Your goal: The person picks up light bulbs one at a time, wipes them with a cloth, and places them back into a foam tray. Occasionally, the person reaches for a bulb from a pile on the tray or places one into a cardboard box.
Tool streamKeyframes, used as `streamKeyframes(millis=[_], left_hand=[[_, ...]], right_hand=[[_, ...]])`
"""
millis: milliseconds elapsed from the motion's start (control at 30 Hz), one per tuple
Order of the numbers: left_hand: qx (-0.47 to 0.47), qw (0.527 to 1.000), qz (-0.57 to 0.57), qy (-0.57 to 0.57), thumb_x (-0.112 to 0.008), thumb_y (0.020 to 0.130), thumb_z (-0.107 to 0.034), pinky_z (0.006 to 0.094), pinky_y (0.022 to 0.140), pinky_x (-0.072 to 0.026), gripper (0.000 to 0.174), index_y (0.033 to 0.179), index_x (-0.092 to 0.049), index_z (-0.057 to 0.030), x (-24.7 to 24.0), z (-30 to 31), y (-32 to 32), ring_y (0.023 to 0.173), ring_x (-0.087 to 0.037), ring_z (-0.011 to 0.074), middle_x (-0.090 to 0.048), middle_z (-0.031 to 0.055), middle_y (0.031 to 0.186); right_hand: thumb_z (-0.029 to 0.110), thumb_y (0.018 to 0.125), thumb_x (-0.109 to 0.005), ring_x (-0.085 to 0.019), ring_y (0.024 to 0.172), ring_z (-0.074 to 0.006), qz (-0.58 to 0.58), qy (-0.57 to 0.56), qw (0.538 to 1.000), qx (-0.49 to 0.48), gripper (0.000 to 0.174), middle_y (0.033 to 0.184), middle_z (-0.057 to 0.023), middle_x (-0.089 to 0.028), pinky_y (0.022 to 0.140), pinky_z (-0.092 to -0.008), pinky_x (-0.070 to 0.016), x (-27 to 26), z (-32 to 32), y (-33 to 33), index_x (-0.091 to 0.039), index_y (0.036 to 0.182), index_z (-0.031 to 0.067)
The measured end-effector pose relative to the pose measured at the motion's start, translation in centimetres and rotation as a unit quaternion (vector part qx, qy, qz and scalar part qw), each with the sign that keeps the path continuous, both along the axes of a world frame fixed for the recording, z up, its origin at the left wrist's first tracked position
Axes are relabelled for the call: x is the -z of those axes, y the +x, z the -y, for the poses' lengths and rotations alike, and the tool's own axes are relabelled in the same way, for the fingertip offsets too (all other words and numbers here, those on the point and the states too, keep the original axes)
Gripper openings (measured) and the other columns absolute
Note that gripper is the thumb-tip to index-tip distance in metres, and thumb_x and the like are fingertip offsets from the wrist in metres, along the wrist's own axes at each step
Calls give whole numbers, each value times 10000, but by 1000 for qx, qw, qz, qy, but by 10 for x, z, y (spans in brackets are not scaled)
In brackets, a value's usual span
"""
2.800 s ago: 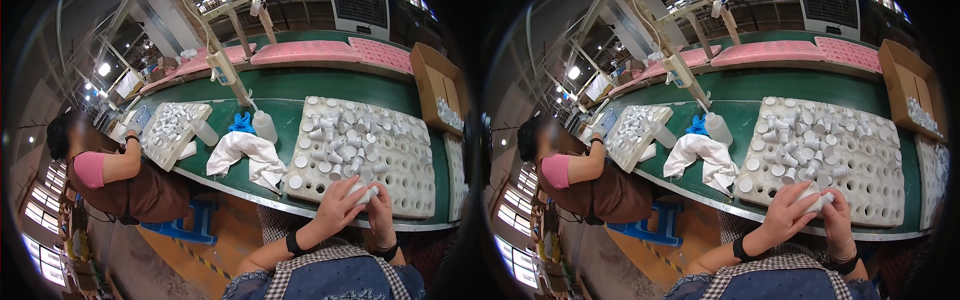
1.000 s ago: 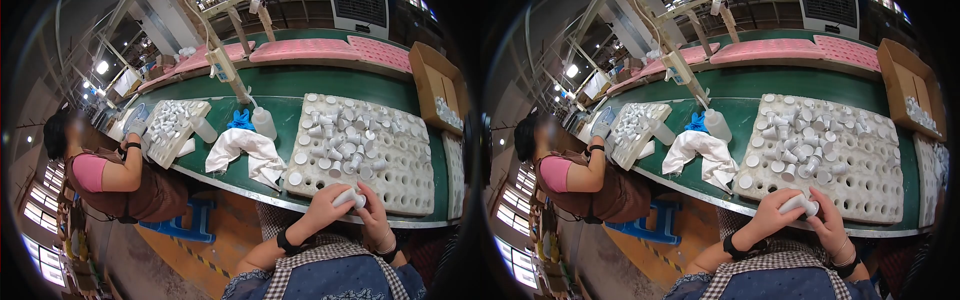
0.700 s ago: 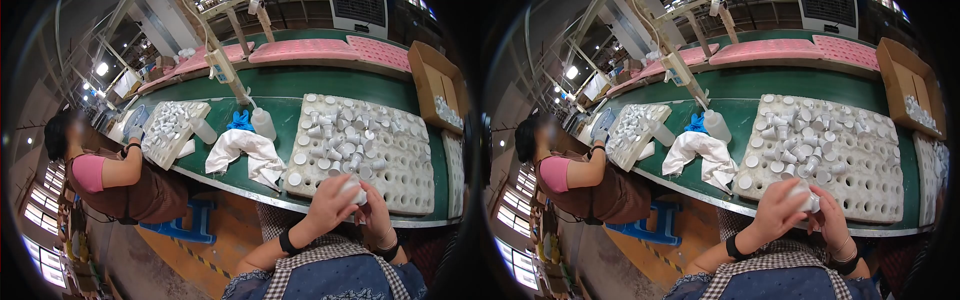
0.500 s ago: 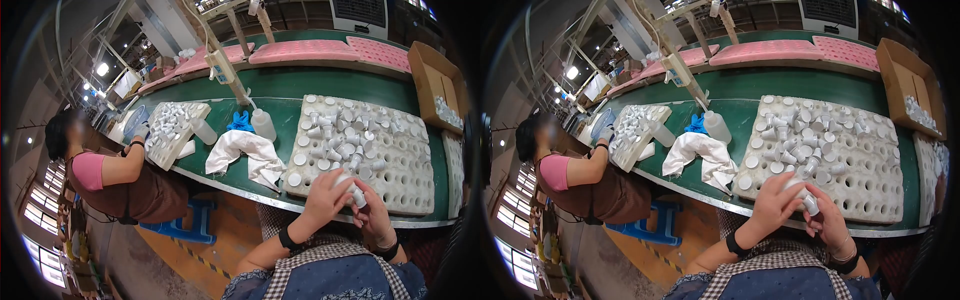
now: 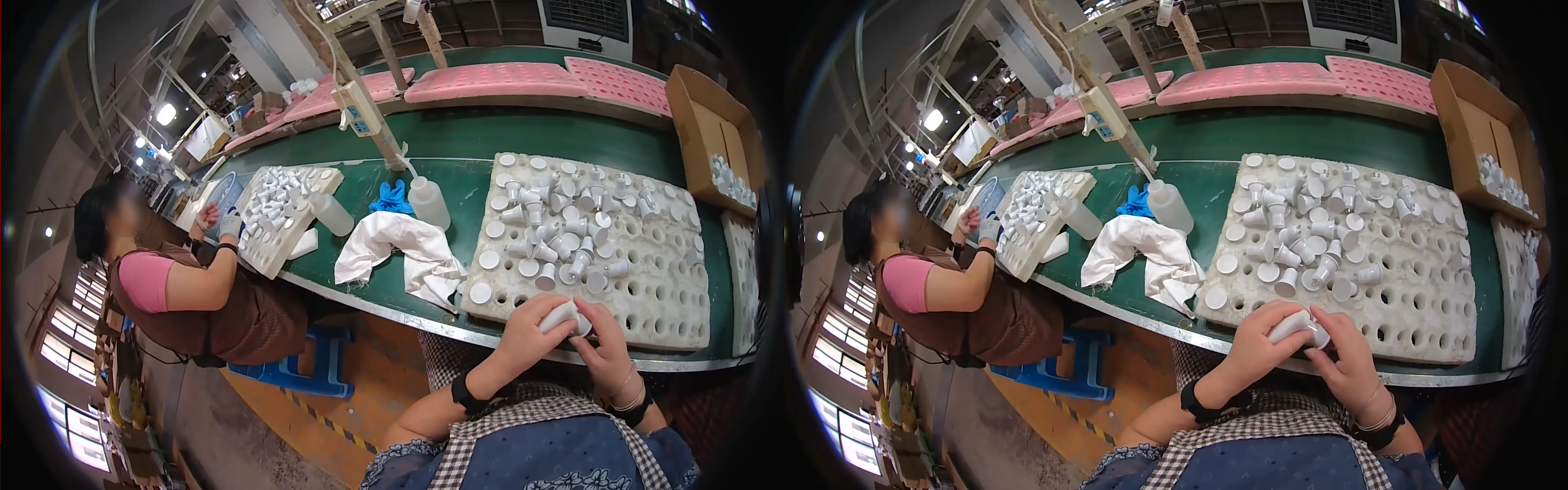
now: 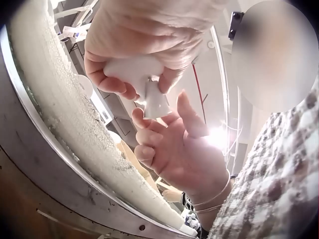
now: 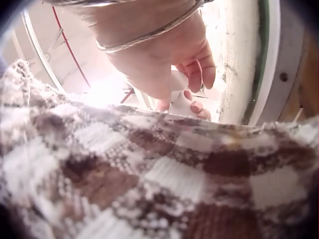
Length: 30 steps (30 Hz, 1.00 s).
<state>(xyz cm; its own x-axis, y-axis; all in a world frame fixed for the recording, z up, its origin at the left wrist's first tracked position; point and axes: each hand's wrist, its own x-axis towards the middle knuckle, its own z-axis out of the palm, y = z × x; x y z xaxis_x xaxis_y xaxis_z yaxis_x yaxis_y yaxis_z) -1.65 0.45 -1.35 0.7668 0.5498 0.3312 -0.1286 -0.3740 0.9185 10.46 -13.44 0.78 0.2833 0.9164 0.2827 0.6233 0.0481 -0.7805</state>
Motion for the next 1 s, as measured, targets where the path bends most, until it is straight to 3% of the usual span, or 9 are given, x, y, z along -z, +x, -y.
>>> streamKeyframes(millis=[133,200,300,633,767,833,867,933,1000], left_hand=[[-8,998,35,45,-719,789,-152,357,835,-464,341,1096,-630,-34,-4,-2,1,969,-583,292,-588,151,1103],[-33,992,62,107,-718,793,-169,384,861,-456,359,1119,-629,-48,-10,-2,-1,1010,-568,322,-565,170,1159],[-6,940,58,337,-699,810,-273,451,911,-423,413,1176,-625,-96,-14,5,-1,1070,-539,371,-526,179,1256],[3,985,63,160,-734,766,-158,382,862,-468,386,1119,-637,-37,-3,-3,-3,999,-585,324,-596,164,1125],[48,999,-3,-9,-727,774,-131,325,814,-488,360,1101,-634,-15,2,1,-4,902,-629,253,-642,128,1012],[5,1000,-3,-11,-719,793,-133,311,785,-496,340,1096,-632,-6,2,1,-4,855,-638,226,-653,119,973],[5,1000,-3,-11,-719,793,-133,311,785,-496,340,1096,-632,-6,3,2,-3,855,-638,226,-653,119,973],[12,998,-26,-57,-711,794,-133,327,830,-482,352,1114,-629,-14,6,3,-3,924,-623,246,-641,135,1047],[6,1000,8,-7,-710,801,-161,351,864,-466,373,1136,-625,-21,3,0,-1,979,-598,274,-614,148,1111]], right_hand=[[181,949,-499,-552,763,-118,-165,-3,985,46,444,1061,-76,-553,658,-255,-498,14,4,0,-458,1366,36],[173,956,-482,-534,642,-95,-491,-8,871,24,430,937,-74,-574,590,-244,-493,22,7,7,-459,1361,32],[208,965,-456,-443,514,-76,-530,-20,846,60,470,806,-67,-550,482,-242,-461,23,6,3,-397,1401,41],[335,976,-397,-338,434,-84,-648,-94,755,-34,527,758,-80,-536,410,-253,-427,-2,2,5,-349,1446,102],[249,957,-469,-431,490,-96,-562,-117,819,-20,523,817,-96,-569,460,-242,-439,1,-2,-1,-360,1438,75],[130,914,-550,-520,589,-103,-214,65,975,-2,551,869,-90,-583,527,-233,-453,24,-4,-5,-369,1426,42],[130,914,-550,-520,589,-103,-214,65,975,-2,551,869,-90,-583,527,-233,-453,22,-3,-2,-369,1426,42],[50,865,-603,-551,664,-96,163,89,982,-14,596,891,-68,-581,581,-225,-456,-3,-8,2,-372,1414,16],[82,891,-576,-542,641,-93,-63,29,998,8,558,887,-62,-578,568,-232,-462,8,1,-3,-380,1410,22]])
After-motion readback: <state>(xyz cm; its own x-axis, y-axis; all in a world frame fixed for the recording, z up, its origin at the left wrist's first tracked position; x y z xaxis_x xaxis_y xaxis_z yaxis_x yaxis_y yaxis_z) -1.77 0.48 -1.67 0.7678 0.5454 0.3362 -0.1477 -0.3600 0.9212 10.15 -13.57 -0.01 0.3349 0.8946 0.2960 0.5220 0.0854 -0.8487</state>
